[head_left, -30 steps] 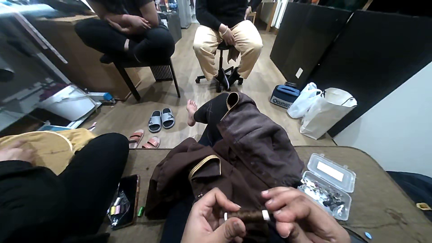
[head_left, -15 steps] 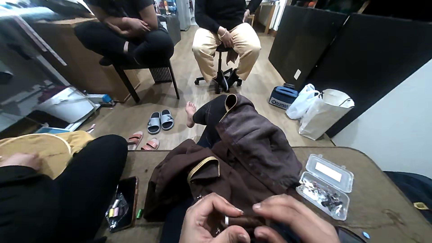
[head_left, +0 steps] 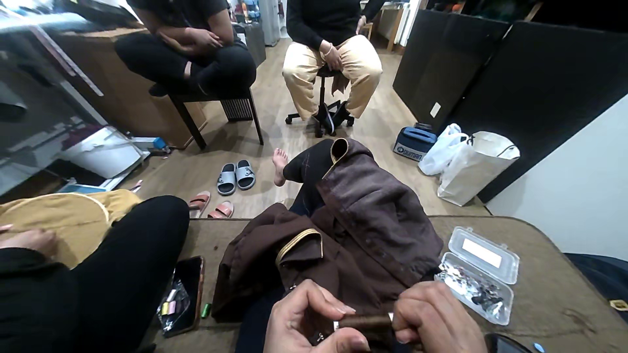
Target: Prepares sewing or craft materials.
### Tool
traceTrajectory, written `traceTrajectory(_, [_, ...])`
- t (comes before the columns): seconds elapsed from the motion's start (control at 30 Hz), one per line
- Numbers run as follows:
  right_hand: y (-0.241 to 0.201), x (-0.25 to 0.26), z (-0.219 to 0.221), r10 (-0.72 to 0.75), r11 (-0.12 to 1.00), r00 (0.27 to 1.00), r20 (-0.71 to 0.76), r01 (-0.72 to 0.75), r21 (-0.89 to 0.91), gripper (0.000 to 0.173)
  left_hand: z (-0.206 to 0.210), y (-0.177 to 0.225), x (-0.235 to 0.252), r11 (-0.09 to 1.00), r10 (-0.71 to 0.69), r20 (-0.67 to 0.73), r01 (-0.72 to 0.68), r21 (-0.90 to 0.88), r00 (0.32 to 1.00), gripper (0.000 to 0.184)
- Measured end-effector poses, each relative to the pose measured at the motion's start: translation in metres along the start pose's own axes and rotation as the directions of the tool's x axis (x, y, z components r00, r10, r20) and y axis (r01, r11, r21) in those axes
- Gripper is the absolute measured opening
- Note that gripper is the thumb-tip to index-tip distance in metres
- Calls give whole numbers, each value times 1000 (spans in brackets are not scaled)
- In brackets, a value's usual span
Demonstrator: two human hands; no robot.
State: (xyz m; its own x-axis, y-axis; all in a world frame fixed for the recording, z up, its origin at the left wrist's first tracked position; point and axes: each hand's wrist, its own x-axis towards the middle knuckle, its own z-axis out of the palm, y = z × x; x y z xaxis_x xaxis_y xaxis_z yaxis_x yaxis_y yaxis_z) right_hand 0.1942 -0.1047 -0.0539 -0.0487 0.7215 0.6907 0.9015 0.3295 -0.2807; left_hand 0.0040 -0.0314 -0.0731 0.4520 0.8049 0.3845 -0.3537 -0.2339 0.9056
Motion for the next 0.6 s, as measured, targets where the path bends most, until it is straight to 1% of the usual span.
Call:
traceTrajectory(0.1, [12,0,-8,30,999,999,-39,-30,-10,25,0,2,1,990,-80,-10,79,-119,997,19])
traceTrajectory(0.13, [18,0,-13,53,998,997,-55,-52,27,24,-1,2,1,986,-98,-4,97,-137,995,18])
traceTrajectory(0.17, [25,0,-17,88,992,994,-70,-81,100,24,-5,2,2,986,-110,8,111,-122,994,19])
traceTrajectory(0.2, [33,1,-22,135,974,988,-79,-118,195,25,-10,2,3,992,-113,31,114,-54,993,20])
traceTrajectory(0.23, [41,2,-28,188,936,979,-78,-154,316,26,-18,2,5,992,-109,62,105,74,992,20])
traceTrajectory(0.27, [47,4,-35,235,867,970,-62,-181,463,26,-26,3,8,966,-102,88,78,245,991,21])
traceTrajectory(0.3, [50,6,-42,276,768,961,-34,-199,608,22,-33,4,11,905,-99,117,40,423,988,23])
traceTrajectory(0.33, [50,9,-48,311,644,951,4,-213,735,20,-38,6,14,823,-111,151,6,568,982,26])
traceTrajectory(0.37, [47,11,-54,342,512,938,50,-231,827,18,-41,8,15,756,-141,183,-14,654,973,28])
traceTrajectory(0.43, [37,17,-62,381,278,914,140,-258,925,15,-38,11,18,685,-191,244,-49,727,951,33])
traceTrajectory(0.47, [32,20,-63,391,198,904,172,-265,944,14,-32,12,19,655,-195,268,-78,751,944,37])
traceTrajectory(0.5, [28,24,-62,395,145,897,199,-274,951,14,-26,12,21,630,-170,294,-125,767,941,43])
traceTrajectory(0.53, [24,28,-61,390,110,893,224,-287,952,14,-18,10,22,626,-126,337,-189,757,933,48])
traceTrajectory(0.57, [20,31,-60,376,84,892,249,-300,950,14,-10,7,24,653,-81,404,-258,712,911,51])
traceTrajectory(0.6, [18,35,-58,355,58,895,270,-310,949,14,-1,4,26,715,-35,481,-314,625,876,49])
